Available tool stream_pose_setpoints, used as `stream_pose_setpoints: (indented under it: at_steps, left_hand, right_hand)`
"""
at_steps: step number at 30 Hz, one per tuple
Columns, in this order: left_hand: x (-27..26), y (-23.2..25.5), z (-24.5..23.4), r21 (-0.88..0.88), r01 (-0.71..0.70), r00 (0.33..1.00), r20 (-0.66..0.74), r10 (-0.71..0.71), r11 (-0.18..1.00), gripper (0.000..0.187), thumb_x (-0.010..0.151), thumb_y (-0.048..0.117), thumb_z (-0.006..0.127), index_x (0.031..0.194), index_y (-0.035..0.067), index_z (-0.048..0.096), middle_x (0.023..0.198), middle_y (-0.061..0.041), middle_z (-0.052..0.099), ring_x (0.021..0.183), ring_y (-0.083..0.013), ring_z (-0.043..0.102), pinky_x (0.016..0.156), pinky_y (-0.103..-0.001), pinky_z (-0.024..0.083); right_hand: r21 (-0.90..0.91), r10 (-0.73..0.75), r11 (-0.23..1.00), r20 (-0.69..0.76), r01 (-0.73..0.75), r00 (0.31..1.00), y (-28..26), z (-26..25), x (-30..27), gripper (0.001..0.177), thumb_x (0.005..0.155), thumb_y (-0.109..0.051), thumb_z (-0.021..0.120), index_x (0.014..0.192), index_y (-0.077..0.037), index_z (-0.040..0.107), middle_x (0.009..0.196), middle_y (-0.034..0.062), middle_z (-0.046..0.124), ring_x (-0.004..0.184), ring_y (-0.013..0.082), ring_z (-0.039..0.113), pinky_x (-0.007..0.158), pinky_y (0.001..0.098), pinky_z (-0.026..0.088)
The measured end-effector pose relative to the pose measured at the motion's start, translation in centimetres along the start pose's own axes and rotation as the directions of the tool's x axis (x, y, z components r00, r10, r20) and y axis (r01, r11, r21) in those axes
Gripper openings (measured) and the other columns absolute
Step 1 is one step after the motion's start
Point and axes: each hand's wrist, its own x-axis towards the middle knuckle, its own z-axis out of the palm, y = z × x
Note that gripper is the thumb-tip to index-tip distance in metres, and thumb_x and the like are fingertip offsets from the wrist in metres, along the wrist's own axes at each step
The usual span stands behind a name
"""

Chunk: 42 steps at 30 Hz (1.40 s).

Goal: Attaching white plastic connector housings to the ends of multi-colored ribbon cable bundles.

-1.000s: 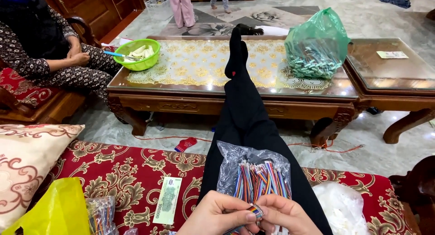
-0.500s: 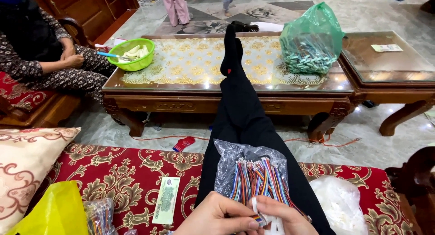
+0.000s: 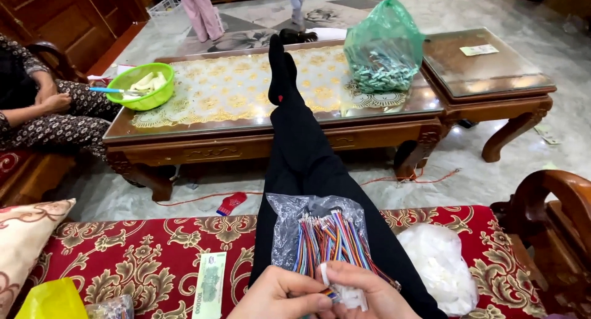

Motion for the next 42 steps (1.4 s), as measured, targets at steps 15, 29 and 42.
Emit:
stream_pose_setpoints:
  at_steps: [15, 29, 42]
  left_hand:
    - [-1.0, 1.9, -0.7, 0.295, 0.101, 0.994, 0.005, -0.107, 0.950, 0.011, 0.081, 0.017, 0.073, 0.086, 0.007, 0.077, 0.071, 0.005, 0.069, 0.062, 0.0034, 0.049, 0.054, -0.014, 0.035]
    - [-0.1, 2.5, -2.1, 0.047, -0.004, 0.990, 0.143, -0.003, 0.999, 0.015, 0.080, 0.008, 0.068, 0.079, -0.007, 0.069, 0.072, -0.018, 0.070, 0.057, -0.0191, 0.066, 0.056, -0.025, 0.056]
    - [-0.4, 3.8, -1.8, 0.145, 0.067, 0.989, 0.122, -0.085, 0.987, 0.015, 0.080, 0.011, 0.068, 0.077, -0.003, 0.071, 0.073, -0.016, 0.072, 0.057, -0.0196, 0.067, 0.062, -0.024, 0.054]
  right_hand:
    - [-0.535, -0.097, 0.829, 0.147, 0.162, 0.984, -1.3, -2.6, -0.2, 0.020, 0.075, 0.001, 0.073, 0.093, 0.009, 0.071, 0.045, 0.0143, 0.048, 0.036, 0.0134, 0.039, 0.035, 0.0214, 0.022]
    - [-0.424, -0.197, 0.858, 0.251, 0.290, 0.948, -2.4, -0.4, -2.4, 0.014, 0.076, 0.006, 0.063, 0.087, 0.015, 0.065, 0.045, 0.0065, 0.035, 0.033, 0.0090, 0.027, 0.028, 0.0198, 0.018]
    - [-0.565, -0.293, 0.733, 0.240, 0.379, 0.925, -2.5, 0.1, -3.1, 0.016, 0.076, 0.001, 0.065, 0.087, 0.013, 0.067, 0.045, 0.0063, 0.034, 0.033, 0.0102, 0.027, 0.030, 0.0207, 0.019]
